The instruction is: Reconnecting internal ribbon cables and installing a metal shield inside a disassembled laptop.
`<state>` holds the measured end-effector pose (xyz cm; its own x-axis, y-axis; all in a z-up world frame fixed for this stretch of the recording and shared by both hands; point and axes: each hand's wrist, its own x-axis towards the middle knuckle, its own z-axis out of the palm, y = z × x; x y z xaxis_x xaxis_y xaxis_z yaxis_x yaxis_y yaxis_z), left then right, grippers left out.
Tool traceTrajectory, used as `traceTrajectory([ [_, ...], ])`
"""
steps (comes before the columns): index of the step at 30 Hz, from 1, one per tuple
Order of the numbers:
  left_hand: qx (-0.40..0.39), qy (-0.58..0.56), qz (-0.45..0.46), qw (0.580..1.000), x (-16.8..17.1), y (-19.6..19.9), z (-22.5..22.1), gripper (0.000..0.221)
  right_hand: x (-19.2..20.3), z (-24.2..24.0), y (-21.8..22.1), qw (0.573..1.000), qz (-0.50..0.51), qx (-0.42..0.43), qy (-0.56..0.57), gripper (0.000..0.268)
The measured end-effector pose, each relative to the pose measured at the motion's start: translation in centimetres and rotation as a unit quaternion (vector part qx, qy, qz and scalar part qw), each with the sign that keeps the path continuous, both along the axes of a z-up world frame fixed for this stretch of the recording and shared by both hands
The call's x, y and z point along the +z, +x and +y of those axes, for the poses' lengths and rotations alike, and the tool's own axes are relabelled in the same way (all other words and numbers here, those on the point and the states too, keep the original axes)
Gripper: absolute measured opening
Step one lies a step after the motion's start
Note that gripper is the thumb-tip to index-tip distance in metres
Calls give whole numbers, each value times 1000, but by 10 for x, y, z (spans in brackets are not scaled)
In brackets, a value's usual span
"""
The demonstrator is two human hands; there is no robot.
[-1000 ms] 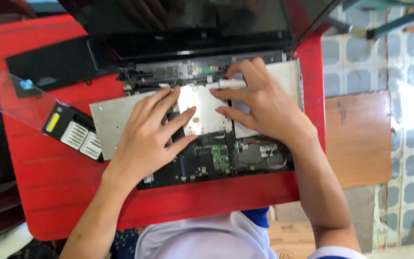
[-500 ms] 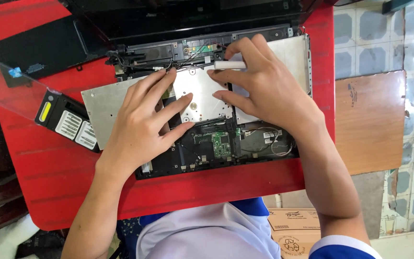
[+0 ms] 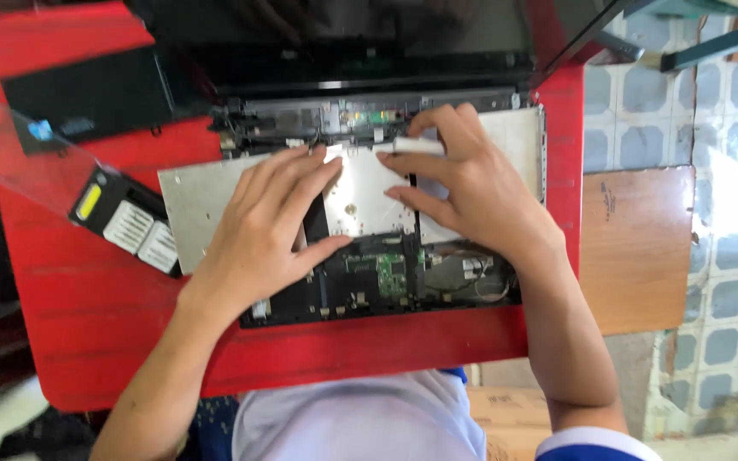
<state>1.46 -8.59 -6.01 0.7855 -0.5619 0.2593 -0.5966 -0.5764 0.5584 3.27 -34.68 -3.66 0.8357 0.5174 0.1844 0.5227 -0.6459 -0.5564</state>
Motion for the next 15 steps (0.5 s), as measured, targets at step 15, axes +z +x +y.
traceTrajectory([
  [15, -13, 37, 28, 999, 8, 8, -4, 73, -12, 3, 6, 997, -64, -32, 38, 15],
])
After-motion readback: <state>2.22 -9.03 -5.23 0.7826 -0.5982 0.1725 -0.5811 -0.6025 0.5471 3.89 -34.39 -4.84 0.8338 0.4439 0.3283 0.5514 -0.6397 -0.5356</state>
